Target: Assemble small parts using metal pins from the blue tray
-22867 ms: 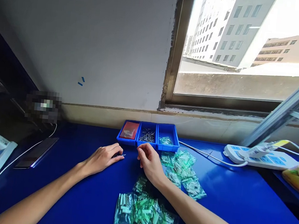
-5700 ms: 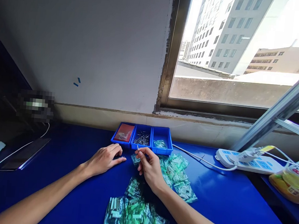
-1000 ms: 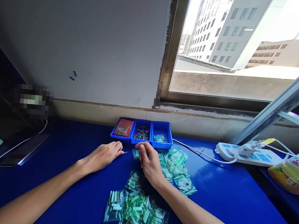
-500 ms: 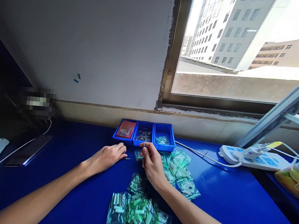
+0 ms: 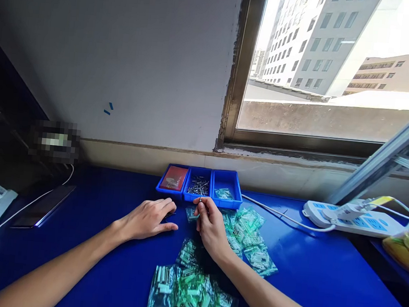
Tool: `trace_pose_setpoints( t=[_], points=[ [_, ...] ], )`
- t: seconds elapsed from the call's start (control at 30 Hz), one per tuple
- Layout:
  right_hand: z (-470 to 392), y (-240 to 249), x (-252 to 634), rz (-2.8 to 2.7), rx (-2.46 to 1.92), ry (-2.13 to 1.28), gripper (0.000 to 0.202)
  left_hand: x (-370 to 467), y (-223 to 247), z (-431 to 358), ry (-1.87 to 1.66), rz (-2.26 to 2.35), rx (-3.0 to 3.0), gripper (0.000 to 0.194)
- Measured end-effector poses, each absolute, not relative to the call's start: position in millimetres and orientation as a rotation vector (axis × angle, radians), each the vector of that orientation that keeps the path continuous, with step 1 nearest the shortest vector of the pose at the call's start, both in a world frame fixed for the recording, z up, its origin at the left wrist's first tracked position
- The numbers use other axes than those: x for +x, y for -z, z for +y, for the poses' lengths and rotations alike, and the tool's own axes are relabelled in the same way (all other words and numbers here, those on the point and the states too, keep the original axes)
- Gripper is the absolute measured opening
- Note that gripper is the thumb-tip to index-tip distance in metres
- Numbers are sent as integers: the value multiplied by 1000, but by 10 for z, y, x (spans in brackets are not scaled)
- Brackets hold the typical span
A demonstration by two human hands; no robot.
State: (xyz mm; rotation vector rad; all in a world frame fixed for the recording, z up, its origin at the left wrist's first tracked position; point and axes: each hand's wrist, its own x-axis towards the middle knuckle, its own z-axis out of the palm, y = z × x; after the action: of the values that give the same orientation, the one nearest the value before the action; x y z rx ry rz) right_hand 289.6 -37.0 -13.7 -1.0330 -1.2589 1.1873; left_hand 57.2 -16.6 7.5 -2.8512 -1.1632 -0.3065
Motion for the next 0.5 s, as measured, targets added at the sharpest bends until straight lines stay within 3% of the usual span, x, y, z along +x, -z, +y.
trace_pose_setpoints(
  t=[0.1,0.3,0.5],
  points=[
    [-371,139,2893,-1255,-1038,-1190,41,577,-73,-181,337,-1167,-2864,50],
    [-371,145,2889,-1247,-1038,-1195,40,576,-74,-187,361,-1162,-2881,26],
    [-375,139,2907,-1278,-1059,-1148,44,556,-45,-163,458,-1202,-2919,19]
  ],
)
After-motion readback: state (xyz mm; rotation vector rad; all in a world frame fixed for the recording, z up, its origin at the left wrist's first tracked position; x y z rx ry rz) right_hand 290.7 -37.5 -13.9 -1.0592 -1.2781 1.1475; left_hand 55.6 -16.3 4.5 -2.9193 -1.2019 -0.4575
